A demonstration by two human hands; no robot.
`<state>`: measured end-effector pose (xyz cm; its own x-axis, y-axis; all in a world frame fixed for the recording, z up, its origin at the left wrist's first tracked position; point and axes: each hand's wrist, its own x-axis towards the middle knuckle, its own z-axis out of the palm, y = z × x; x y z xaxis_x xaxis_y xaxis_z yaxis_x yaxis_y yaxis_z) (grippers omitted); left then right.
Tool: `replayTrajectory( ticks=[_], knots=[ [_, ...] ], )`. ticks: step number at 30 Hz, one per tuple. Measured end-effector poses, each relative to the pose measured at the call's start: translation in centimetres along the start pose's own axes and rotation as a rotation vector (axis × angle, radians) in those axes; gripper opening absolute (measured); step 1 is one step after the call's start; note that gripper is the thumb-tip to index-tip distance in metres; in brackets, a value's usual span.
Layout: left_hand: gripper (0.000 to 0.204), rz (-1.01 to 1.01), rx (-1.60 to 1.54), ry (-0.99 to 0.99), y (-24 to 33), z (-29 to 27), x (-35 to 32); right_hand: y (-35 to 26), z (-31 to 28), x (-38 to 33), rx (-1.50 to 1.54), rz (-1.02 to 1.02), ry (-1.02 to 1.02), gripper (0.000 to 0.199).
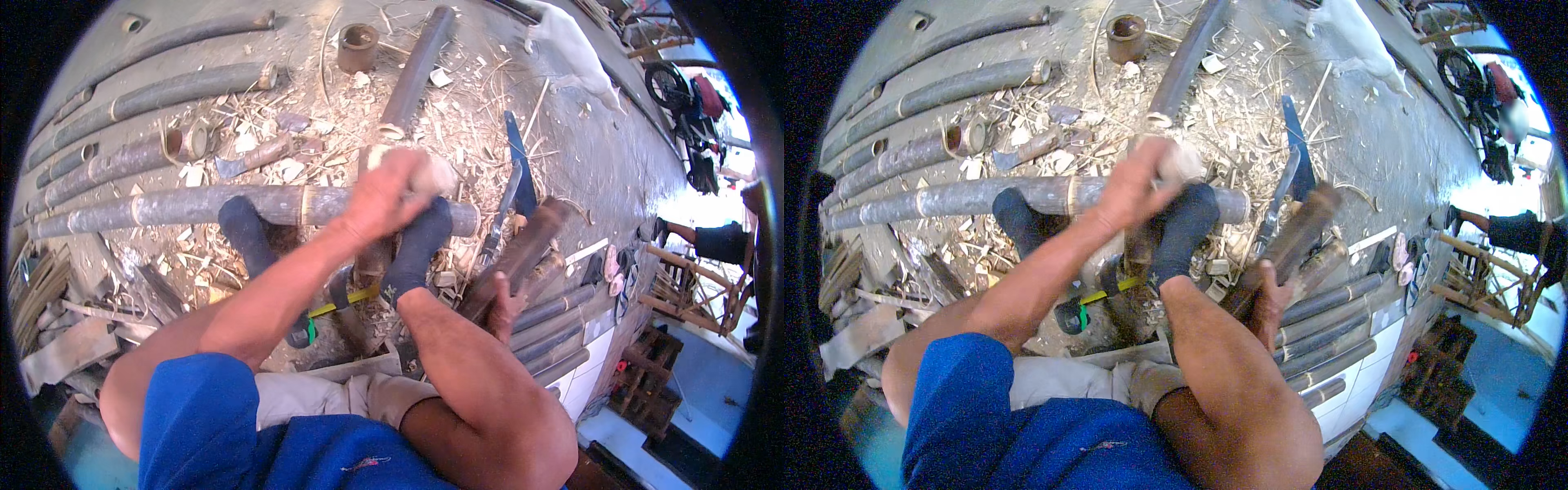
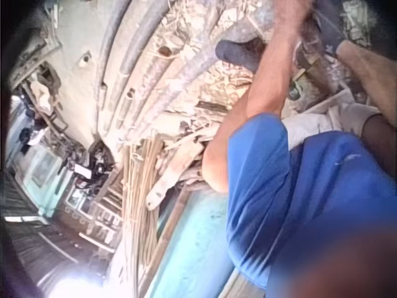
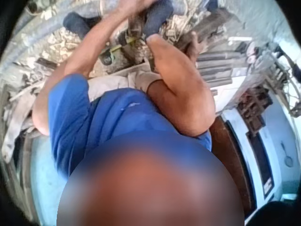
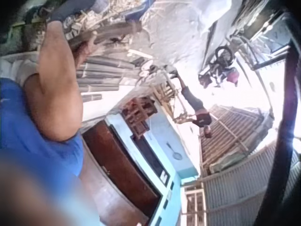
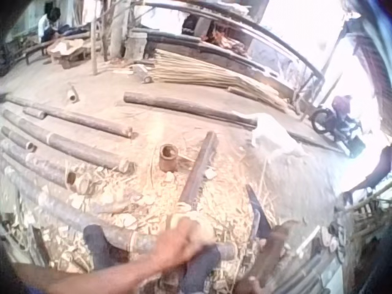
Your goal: The person sits on the floor and repeatedly inserts a short bamboo piece into a larger bamboo tube, then fits a long bamboo pole through the assembly. The person adjusts the fit by hand and repositions the pieces multiple times.
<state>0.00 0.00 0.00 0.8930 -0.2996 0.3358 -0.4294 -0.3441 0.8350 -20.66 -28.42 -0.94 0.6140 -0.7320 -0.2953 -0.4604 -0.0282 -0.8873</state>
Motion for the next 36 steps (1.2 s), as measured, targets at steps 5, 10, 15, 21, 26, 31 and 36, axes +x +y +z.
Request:
replayTrajectory(
  ticks=[5, 10, 15, 21, 26, 31, 36],
  knots=[
    [0.052, 0.121, -0.12, -0.145, -0.3, 3.8, -6.2, -9.1, -1.0, -2.4, 0.065, -0.429, 0.022, 0.076],
    [0.042, 0.14, -0.23, -0.129, -1.4, 4.5, -6.7, -13.8, -0.3, -3.9, 0.064, -0.749, -0.043, 0.091],
    [0.041, 0.229, -0.292, -0.192, -1.5, 4.1, -4.9, -15.4, 0.6, -5.0, -0.017, -0.754, -0.219, 0.095],
    [0.042, 0.256, -0.307, -0.257, -2.0, 3.7, -4.4, -14.4, 1.1, -6.4, 0.007, -0.6, -0.211, 0.101],
    [0.042, 0.259, -0.317, -0.28, -2.2, 3.6, -4.2, -13.9, 0.8, -6.3, -0.077, -0.574, -0.283, 0.099],
    [0.044, 0.266, -0.306, -0.28, -2.9, 3.8, -4.3, -13.3, 2.1, -7.0, 0.117, -0.478, -0.387, 0.104],
    [0.043, 0.33, -0.371, -0.178, -3.3, 4.3, -4.4, -13.5, 3.6, -5.1, -0.765, -0.589, -0.592, 0.095]
  ],
)
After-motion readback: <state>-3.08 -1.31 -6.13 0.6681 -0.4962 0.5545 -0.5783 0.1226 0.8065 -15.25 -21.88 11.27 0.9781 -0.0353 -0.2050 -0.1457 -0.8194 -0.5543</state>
